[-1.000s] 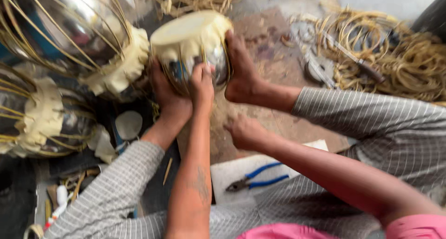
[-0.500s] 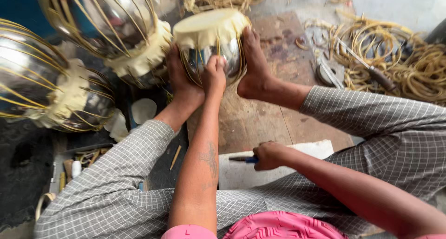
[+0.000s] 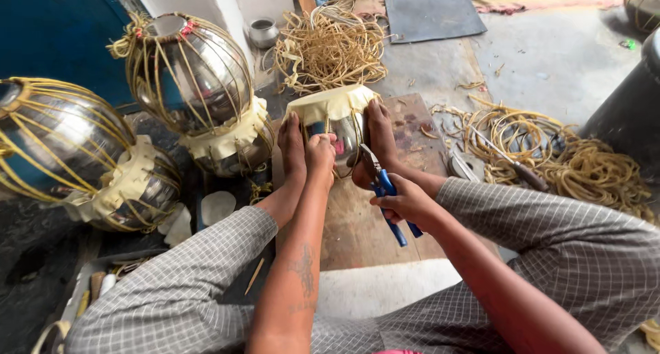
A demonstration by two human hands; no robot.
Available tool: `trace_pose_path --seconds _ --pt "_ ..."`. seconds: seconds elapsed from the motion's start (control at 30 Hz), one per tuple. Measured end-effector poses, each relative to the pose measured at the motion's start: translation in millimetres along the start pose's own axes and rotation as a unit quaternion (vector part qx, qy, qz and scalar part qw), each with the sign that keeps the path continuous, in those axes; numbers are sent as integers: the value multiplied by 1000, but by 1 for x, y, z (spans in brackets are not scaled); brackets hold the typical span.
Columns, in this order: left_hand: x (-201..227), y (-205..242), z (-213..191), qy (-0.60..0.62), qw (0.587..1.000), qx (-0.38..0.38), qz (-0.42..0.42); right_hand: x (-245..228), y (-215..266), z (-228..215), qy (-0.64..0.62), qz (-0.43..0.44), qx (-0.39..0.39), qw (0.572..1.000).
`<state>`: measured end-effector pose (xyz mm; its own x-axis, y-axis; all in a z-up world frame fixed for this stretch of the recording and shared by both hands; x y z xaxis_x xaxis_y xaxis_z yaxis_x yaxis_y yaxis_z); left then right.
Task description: The person prepares and repairs a tabla drum by trimming the excess leather of the drumhead using a knife and pulling the material tight by hand and with pliers.
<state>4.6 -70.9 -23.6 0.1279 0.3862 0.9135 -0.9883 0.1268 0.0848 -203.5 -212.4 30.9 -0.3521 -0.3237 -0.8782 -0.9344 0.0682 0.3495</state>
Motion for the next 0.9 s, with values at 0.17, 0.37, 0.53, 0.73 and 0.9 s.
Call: trace_pose_path --seconds 0.17,0.37,0.53,0.73,0.9 --pt "-22 -3 14 -134 987 -6 92 -8 -42 -4 65 -18 61 996" --pt "-29 4 21 -220 956 -3 194 -23 -86 1 145 -15 107 984" --pt "-23 13 23 -217 950 -11 225 -35 -114 -2 233 19 128 964" --pt "-16 24 25 -226 950 -21 213 -33 -147 -6 298 -19 178 938" --pt "39 39 13 -286 893 -83 337 -16 -161 -16 326 -60 209 920"
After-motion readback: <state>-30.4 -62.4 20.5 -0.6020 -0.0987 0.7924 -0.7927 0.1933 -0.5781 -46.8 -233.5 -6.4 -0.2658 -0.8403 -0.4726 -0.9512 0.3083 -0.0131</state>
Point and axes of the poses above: each hand's wrist, its own y-axis away from the middle knuckle, its own z-axis out of the palm, x = y × z, the point moved 3 cm from there along -y, towards the middle knuckle, and after that the axes turned 12 degrees about y, right-handed, at the moved point
